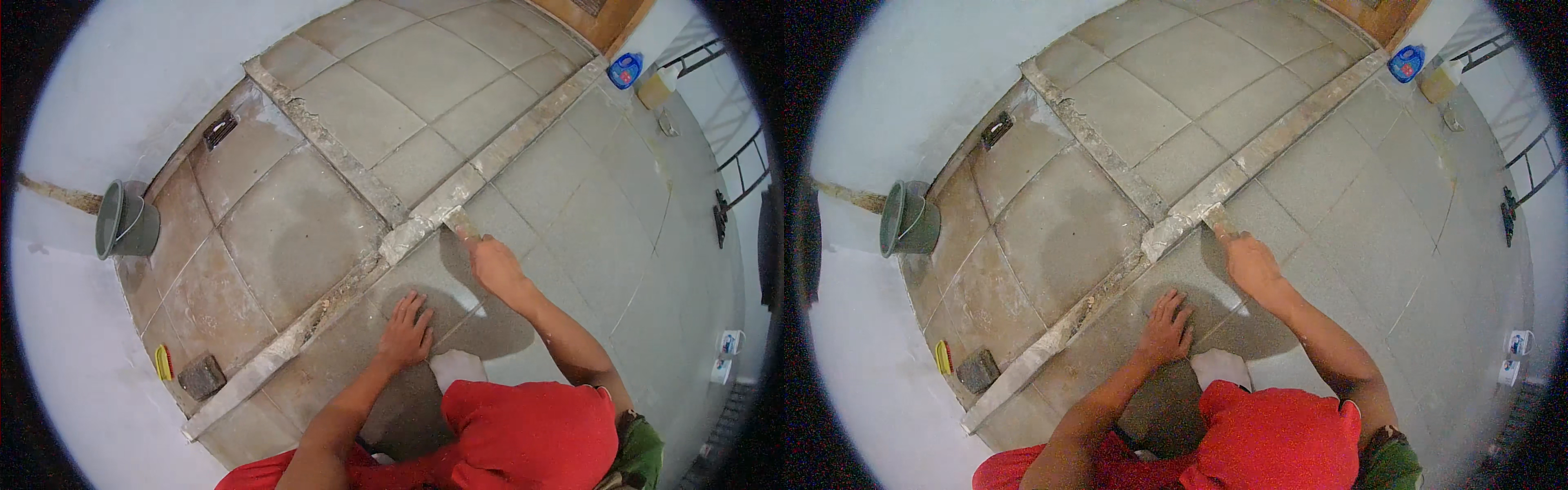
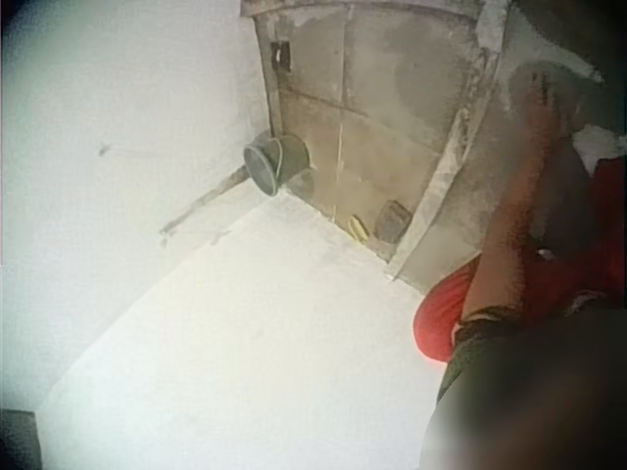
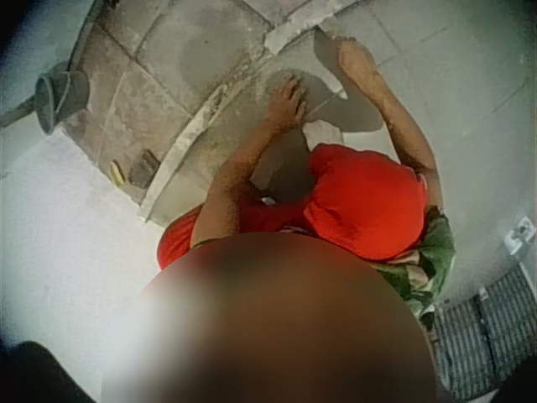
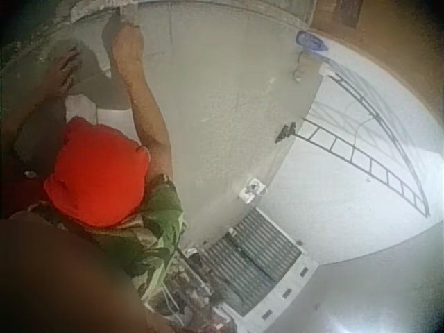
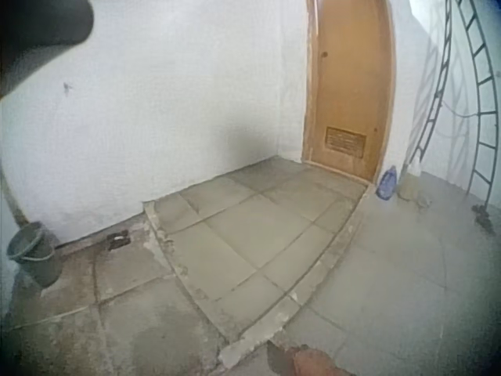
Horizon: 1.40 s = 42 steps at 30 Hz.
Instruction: Applying and smoothing white filler or grout between floor tiles using a putty knife.
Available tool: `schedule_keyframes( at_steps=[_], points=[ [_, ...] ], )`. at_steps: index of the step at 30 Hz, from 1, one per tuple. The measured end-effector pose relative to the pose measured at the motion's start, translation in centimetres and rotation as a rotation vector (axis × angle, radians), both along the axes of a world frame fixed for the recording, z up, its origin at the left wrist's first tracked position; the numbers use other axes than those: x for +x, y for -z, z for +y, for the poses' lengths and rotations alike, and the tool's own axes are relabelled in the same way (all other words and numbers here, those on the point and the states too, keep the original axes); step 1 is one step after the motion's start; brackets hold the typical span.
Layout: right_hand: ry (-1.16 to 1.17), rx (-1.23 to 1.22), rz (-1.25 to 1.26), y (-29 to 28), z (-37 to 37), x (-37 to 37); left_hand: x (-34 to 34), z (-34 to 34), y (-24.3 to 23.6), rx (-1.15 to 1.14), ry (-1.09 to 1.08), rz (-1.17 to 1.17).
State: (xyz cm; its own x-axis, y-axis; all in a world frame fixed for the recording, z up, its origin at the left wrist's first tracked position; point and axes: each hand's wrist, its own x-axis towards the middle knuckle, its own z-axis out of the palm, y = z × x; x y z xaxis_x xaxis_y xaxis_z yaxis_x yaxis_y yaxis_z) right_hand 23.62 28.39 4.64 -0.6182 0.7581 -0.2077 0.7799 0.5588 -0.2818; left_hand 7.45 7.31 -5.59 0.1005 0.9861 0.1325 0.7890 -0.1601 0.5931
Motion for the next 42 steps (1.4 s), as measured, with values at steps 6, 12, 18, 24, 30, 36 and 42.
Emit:
schedule_keyframes(
  at_steps=[6, 12, 18, 24, 30, 36, 42],
  points=[
    [0.03, 0.015, -0.034, -0.7, -0.9, -0.5, 0.3, 0.1, -0.2, -0.032, -0.004, 0.041],
    [0.074, -0.045, -0.09, -0.1, -1.8, -0.9, 0.0, 0.0, 0.1, -0.013, -0.008, 0.046],
    [0.231, -0.143, 0.285, 2.5, -3.4, -1.0, 0.1, 0.2, -0.7, 0.0, -0.018, 0.029],
    [0.317, -0.134, 0.399, 3.5, -4.9, -2.5, 0.1, 0.1, -0.3, -0.02, 0.006, 0.054],
    [0.319, -0.093, 0.358, 4.0, -5.3, -3.1, 0.2, 0.1, 0.1, -0.01, -0.025, -0.008],
    [0.272, -0.002, 0.247, 3.9, -2.2, -4.0, 0.0, 0.1, 0.2, -0.001, -0.001, 0.008],
    [0.161, 0.02, 0.079, 3.4, -4.2, -3.5, 0.0, -0.1, 0.6, 0.039, -0.007, 0.004]
  ],
)
